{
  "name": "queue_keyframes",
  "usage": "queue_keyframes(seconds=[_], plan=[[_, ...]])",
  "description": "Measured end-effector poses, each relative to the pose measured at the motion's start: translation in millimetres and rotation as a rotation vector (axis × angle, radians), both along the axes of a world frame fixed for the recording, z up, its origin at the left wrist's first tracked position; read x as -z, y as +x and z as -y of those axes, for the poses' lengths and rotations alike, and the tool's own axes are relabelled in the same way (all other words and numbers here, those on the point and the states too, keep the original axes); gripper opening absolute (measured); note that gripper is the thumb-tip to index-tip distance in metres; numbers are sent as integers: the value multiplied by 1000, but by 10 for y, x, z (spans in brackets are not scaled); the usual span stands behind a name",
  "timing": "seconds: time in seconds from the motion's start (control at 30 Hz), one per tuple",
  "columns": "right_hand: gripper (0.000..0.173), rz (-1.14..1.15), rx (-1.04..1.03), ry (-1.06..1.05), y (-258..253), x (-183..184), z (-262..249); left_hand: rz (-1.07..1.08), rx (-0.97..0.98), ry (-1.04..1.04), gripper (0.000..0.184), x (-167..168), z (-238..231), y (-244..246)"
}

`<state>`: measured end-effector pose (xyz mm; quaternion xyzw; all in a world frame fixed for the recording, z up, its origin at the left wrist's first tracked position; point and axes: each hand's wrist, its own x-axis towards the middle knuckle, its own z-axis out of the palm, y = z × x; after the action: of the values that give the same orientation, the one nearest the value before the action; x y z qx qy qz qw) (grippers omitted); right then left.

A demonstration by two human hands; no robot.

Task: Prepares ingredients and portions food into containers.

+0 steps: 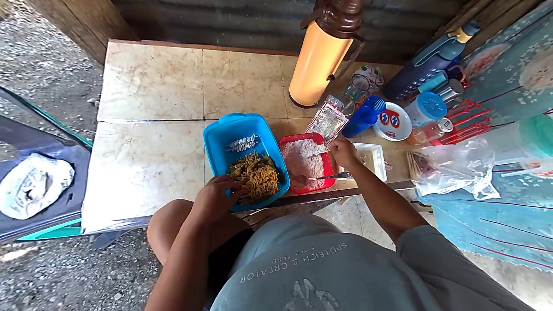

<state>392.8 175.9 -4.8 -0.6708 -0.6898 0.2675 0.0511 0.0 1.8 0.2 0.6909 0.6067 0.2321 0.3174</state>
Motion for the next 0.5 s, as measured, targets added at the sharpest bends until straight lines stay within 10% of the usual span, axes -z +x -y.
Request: queue_keyframes(seconds=[0.33,0.5], plan=[[28,-144,27,87,-116,-473,-78,23,11,-17,15,-75,-7,20],[28,-24,-316,266,-826,-960,-290,44,10,-26,14,-84,-9,-2]])
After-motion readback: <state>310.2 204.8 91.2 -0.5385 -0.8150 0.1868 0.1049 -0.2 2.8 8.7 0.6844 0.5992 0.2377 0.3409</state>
